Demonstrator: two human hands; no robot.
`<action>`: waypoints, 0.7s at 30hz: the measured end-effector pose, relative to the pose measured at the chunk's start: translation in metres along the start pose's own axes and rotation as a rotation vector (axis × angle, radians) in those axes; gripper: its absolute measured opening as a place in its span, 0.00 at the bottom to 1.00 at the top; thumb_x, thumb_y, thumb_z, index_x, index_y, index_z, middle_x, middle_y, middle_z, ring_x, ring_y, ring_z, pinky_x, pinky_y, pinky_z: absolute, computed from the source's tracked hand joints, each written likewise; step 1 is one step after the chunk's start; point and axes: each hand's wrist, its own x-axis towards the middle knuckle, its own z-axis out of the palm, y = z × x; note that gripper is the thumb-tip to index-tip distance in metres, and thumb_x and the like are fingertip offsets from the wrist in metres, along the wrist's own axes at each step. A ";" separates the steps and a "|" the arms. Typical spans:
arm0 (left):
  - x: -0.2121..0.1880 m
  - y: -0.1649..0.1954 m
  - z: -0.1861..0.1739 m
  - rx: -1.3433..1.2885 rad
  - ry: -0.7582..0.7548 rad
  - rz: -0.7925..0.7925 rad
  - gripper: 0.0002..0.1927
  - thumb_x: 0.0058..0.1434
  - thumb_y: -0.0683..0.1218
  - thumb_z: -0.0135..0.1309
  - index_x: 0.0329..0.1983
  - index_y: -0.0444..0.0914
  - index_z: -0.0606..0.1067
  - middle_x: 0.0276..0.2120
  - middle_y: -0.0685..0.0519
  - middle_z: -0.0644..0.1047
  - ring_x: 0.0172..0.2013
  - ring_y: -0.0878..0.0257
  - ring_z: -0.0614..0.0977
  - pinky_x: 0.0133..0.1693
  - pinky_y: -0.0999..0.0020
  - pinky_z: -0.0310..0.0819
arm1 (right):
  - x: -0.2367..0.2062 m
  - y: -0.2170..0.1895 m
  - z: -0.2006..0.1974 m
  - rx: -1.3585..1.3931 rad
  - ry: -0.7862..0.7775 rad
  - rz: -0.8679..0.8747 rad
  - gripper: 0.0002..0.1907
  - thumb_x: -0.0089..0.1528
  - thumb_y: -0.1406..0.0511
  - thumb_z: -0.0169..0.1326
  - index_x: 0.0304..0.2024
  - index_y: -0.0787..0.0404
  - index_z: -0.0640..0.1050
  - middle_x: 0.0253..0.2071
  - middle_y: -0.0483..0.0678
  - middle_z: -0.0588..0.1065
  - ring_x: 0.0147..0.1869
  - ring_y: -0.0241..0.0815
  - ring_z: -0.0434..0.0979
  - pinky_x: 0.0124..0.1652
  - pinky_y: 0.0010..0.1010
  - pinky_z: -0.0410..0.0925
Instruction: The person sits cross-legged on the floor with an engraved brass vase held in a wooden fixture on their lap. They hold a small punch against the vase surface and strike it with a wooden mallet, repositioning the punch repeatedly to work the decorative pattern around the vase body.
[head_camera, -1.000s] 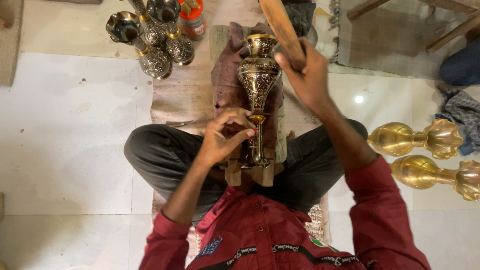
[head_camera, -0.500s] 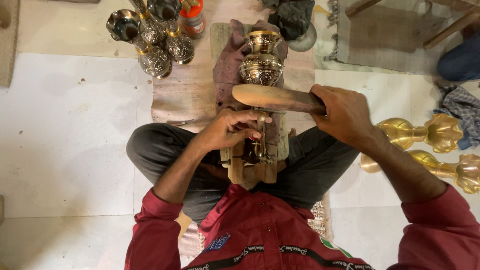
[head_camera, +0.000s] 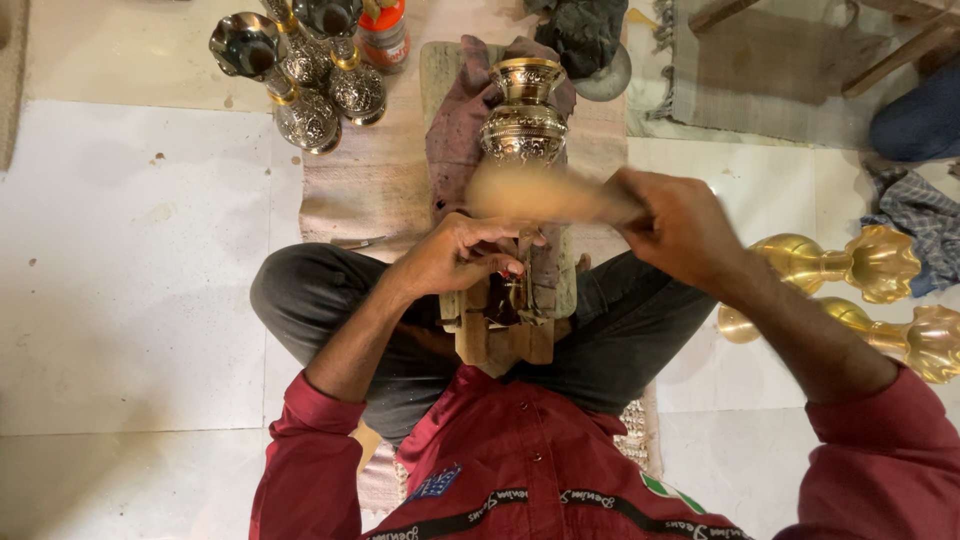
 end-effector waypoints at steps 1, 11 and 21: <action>0.001 0.000 0.000 -0.041 0.015 0.006 0.23 0.65 0.31 0.55 0.62 0.39 0.72 0.50 0.53 0.81 0.46 0.69 0.85 0.48 0.74 0.82 | -0.001 -0.001 0.000 -0.104 0.018 -0.023 0.14 0.57 0.68 0.63 0.45 0.59 0.77 0.36 0.48 0.81 0.35 0.44 0.82 0.35 0.37 0.75; -0.003 0.002 -0.003 0.078 -0.045 -0.185 0.21 0.67 0.36 0.59 0.63 0.40 0.77 0.44 0.54 0.85 0.42 0.70 0.87 0.41 0.75 0.82 | -0.014 -0.006 -0.001 -0.308 0.112 -0.003 0.16 0.55 0.67 0.65 0.44 0.59 0.77 0.33 0.50 0.79 0.33 0.50 0.80 0.34 0.42 0.71; -0.007 -0.001 0.020 0.203 0.282 0.040 0.22 0.60 0.38 0.65 0.58 0.34 0.75 0.48 0.48 0.82 0.51 0.60 0.81 0.52 0.67 0.77 | -0.016 0.027 0.030 -0.194 -0.036 0.138 0.15 0.59 0.60 0.64 0.39 0.61 0.73 0.33 0.52 0.75 0.35 0.54 0.77 0.34 0.46 0.68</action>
